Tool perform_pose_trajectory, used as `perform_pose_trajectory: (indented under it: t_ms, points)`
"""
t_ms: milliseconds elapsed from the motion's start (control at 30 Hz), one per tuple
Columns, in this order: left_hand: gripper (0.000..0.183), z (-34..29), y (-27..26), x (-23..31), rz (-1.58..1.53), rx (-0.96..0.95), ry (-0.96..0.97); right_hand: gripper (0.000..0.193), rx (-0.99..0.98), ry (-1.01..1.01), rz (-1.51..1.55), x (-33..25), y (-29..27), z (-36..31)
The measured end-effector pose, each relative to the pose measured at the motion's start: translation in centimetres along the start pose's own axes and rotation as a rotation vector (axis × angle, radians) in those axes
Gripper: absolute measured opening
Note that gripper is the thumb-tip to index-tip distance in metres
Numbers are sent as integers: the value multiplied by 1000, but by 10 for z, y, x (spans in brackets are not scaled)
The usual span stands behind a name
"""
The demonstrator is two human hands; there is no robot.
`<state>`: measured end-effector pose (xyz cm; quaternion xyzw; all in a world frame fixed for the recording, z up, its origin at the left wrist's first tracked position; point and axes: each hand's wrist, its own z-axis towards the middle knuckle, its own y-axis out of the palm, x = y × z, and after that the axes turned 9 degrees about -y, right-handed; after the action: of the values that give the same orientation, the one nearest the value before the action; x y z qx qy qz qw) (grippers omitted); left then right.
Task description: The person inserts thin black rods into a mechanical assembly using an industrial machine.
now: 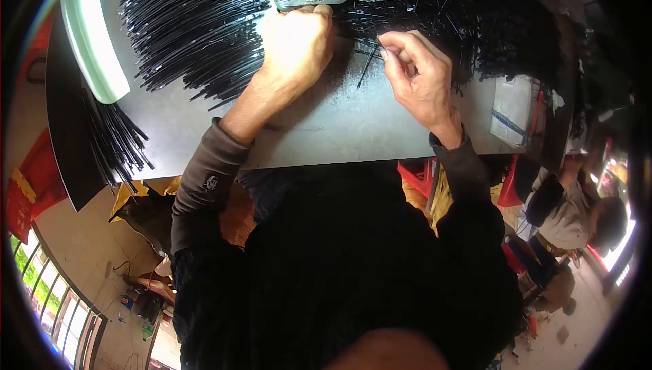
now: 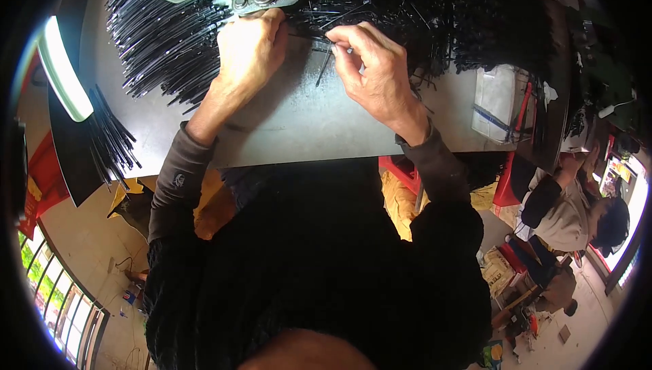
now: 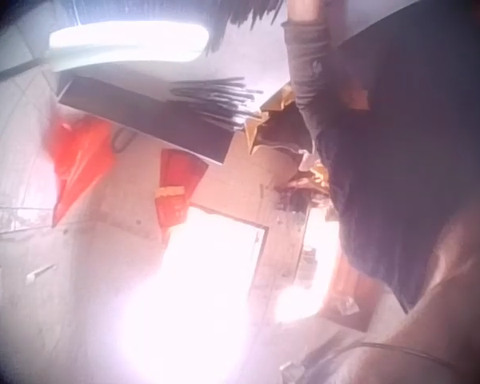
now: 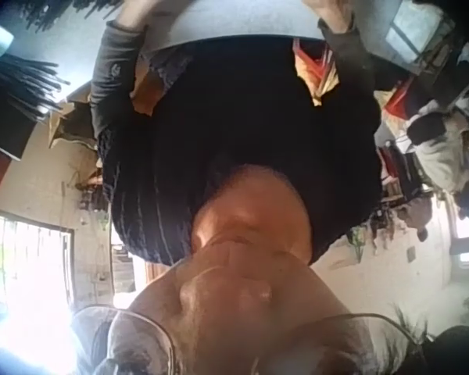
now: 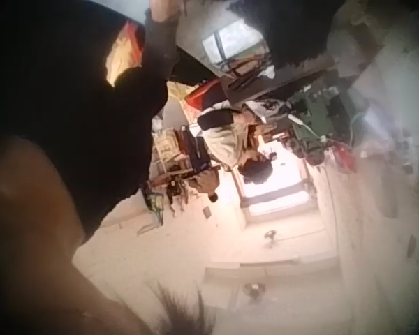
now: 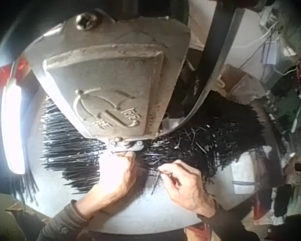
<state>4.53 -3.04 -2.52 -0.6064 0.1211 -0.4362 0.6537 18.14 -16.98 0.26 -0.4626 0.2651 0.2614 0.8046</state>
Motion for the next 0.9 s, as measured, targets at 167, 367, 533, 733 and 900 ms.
perform_pose_trajectory:
  t_ms: [167,367,533,733,900]
  points:
    - [8,-9,-15,-1,68,-14,57,17,-75,-22,-186,8,-7,-14]
    - [6,-31,-46,-3,-149,-143,-67,17,-115,-27,-383,17,-11,-17]
    - [7,-53,-57,-1,-248,-210,-199,16,-34,6,-198,-6,-7,-20]
    - [10,-82,-54,13,-562,-223,-452,24,-169,399,423,-42,17,-34]
    - [13,-99,-42,30,-917,-270,-596,23,4,696,861,-47,36,-31]
